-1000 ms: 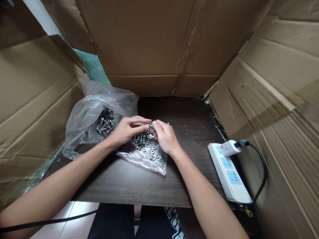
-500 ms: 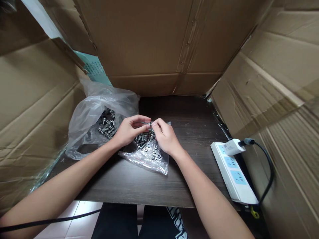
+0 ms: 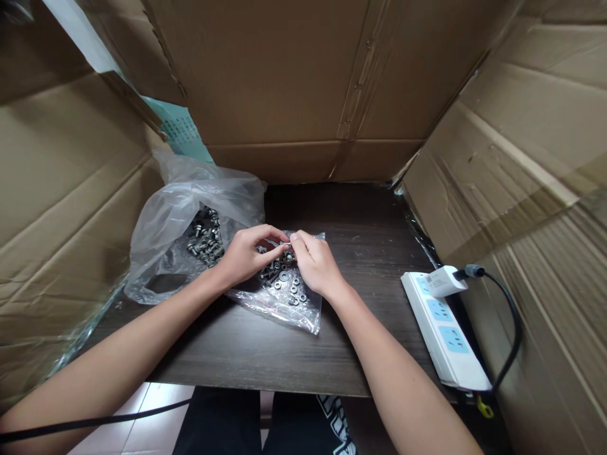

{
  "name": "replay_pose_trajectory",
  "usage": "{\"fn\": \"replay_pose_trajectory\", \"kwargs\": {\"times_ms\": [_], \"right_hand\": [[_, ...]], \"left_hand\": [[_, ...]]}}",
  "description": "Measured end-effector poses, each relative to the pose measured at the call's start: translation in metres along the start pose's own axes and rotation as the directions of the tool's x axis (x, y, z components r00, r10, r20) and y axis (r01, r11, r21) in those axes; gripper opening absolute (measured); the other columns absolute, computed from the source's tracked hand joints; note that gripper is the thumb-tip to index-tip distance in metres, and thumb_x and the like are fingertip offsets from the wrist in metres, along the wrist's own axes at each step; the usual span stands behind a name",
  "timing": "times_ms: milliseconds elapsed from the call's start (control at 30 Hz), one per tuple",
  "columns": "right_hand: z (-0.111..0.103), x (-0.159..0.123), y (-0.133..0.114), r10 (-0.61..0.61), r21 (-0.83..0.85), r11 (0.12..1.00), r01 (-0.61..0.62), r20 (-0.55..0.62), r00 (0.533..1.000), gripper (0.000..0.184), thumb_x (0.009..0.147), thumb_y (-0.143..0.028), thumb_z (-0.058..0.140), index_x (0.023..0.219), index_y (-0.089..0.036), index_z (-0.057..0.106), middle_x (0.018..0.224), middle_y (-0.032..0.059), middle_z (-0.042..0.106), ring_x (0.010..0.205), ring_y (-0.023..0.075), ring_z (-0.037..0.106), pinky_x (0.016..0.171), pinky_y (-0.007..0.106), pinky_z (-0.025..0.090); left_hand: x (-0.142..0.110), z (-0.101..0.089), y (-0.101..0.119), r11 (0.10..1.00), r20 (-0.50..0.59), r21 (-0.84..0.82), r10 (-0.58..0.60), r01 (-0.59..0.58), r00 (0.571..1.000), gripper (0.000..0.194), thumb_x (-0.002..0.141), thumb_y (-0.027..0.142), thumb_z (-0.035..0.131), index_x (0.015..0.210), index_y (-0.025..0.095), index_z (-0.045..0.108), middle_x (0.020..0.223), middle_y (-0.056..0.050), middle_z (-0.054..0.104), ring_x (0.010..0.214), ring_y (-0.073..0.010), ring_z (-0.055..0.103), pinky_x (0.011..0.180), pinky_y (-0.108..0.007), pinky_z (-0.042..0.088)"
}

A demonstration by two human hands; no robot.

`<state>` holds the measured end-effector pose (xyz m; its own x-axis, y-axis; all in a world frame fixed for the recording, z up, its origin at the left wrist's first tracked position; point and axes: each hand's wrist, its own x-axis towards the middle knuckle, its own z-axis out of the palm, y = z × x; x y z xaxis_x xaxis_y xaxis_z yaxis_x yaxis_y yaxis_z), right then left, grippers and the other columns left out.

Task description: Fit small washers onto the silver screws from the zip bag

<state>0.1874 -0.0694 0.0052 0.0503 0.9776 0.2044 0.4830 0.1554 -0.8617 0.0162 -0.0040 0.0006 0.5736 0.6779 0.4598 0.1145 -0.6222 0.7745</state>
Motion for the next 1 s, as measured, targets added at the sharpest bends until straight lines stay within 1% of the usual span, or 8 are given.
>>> {"fn": "replay_pose_trajectory", "kwargs": {"times_ms": [133,233,333,467,600,767,900,1000], "right_hand": [[-0.0018,-0.0002,-0.0013,0.004,0.0,1.0,-0.004,0.008,1.0,0.04,0.102,-0.042,0.041,0.068,-0.021,0.047,0.063,-0.001,0.05,0.062,0.0149,0.05,0.061,0.029,0.04],[-0.0032,0.0012,-0.0024,0.025,0.173,0.985,-0.023,-0.009,1.0,0.018,0.096,-0.038,0.051,0.094,-0.022,0.059,0.079,0.0002,0.057,0.069,0.0158,0.056,0.057,0.028,0.045],[-0.0038,0.0031,-0.0045,0.037,0.406,0.914,-0.024,-0.023,0.999,0.037,0.085,-0.034,0.065,0.119,-0.026,0.054,0.1,0.0025,0.059,0.079,0.0176,0.063,0.058,0.029,0.054],[-0.0022,0.0038,-0.0048,0.002,0.407,0.913,0.018,-0.048,0.999,0.035,0.084,-0.034,0.069,0.115,-0.024,0.056,0.085,-0.0004,0.059,0.074,0.0165,0.065,0.064,0.032,0.057],[-0.0002,0.003,-0.0033,0.035,0.377,0.926,-0.022,-0.029,0.999,0.027,0.092,-0.039,0.058,0.112,-0.022,0.058,0.071,-0.0044,0.056,0.056,0.0124,0.058,0.057,0.03,0.052],[-0.0008,0.0026,-0.0061,-0.017,0.395,0.919,0.011,0.013,1.0,0.027,0.087,-0.029,0.057,0.112,-0.021,0.058,0.068,-0.0063,0.051,0.057,0.0117,0.054,0.055,0.027,0.048],[-0.0023,0.0035,-0.0062,-0.003,0.371,0.929,0.01,-0.021,1.0,0.027,0.083,-0.025,0.058,0.109,-0.022,0.058,0.069,-0.0066,0.05,0.055,0.011,0.053,0.056,0.028,0.049],[-0.0024,0.004,-0.0059,0.033,0.415,0.909,-0.041,0.026,0.999,0.028,0.083,-0.03,0.06,0.11,-0.023,0.058,0.075,-0.0045,0.054,0.06,0.0125,0.057,0.056,0.028,0.051]], "left_hand": [[-0.0001,-0.0021,0.0015,0.986,0.02,0.131,0.1,-0.102,0.995,0.01,0.093,0.022,0.065,0.099,0.015,0.07,0.093,-0.004,0.073,0.079,-0.0129,0.068,0.073,-0.023,0.057],[0.0001,-0.003,0.0039,0.979,-0.021,0.159,0.133,-0.128,0.991,0.01,0.095,0.022,0.063,0.101,0.015,0.068,0.091,-0.004,0.072,0.08,-0.013,0.068,0.073,-0.023,0.056],[0.0,-0.0036,0.0051,0.975,-0.055,0.165,0.162,-0.151,0.985,0.01,0.096,0.023,0.062,0.101,0.015,0.066,0.093,-0.005,0.071,0.081,-0.0129,0.068,0.073,-0.023,0.056],[-0.0002,-0.0043,0.0023,0.951,-0.022,0.22,0.226,-0.215,0.974,0.009,0.096,0.02,0.062,0.101,0.014,0.066,0.093,-0.005,0.071,0.08,-0.0124,0.067,0.074,-0.023,0.055],[-0.0007,-0.0056,-0.0016,0.928,0.037,0.291,0.233,-0.234,0.972,0.009,0.097,0.019,0.061,0.103,0.015,0.066,0.095,-0.005,0.07,0.084,-0.0139,0.067,0.077,-0.025,0.054],[-0.0017,-0.0051,-0.001,0.906,0.083,0.35,0.225,-0.24,0.971,0.011,0.098,0.02,0.059,0.106,0.016,0.066,0.097,-0.006,0.07,0.087,-0.0163,0.067,0.078,-0.028,0.053],[-0.0015,-0.0028,0.0034,0.913,0.016,0.304,0.279,-0.271,0.96,0.011,0.099,0.021,0.058,0.101,0.016,0.068,0.095,-0.006,0.072,0.085,-0.0154,0.068,0.078,-0.027,0.054],[-0.0008,-0.002,0.0062,0.92,-0.063,0.27,0.312,-0.285,0.948,0.01,0.098,0.022,0.06,0.099,0.016,0.069,0.094,-0.006,0.074,0.085,-0.0147,0.069,0.079,-0.026,0.055]]}}
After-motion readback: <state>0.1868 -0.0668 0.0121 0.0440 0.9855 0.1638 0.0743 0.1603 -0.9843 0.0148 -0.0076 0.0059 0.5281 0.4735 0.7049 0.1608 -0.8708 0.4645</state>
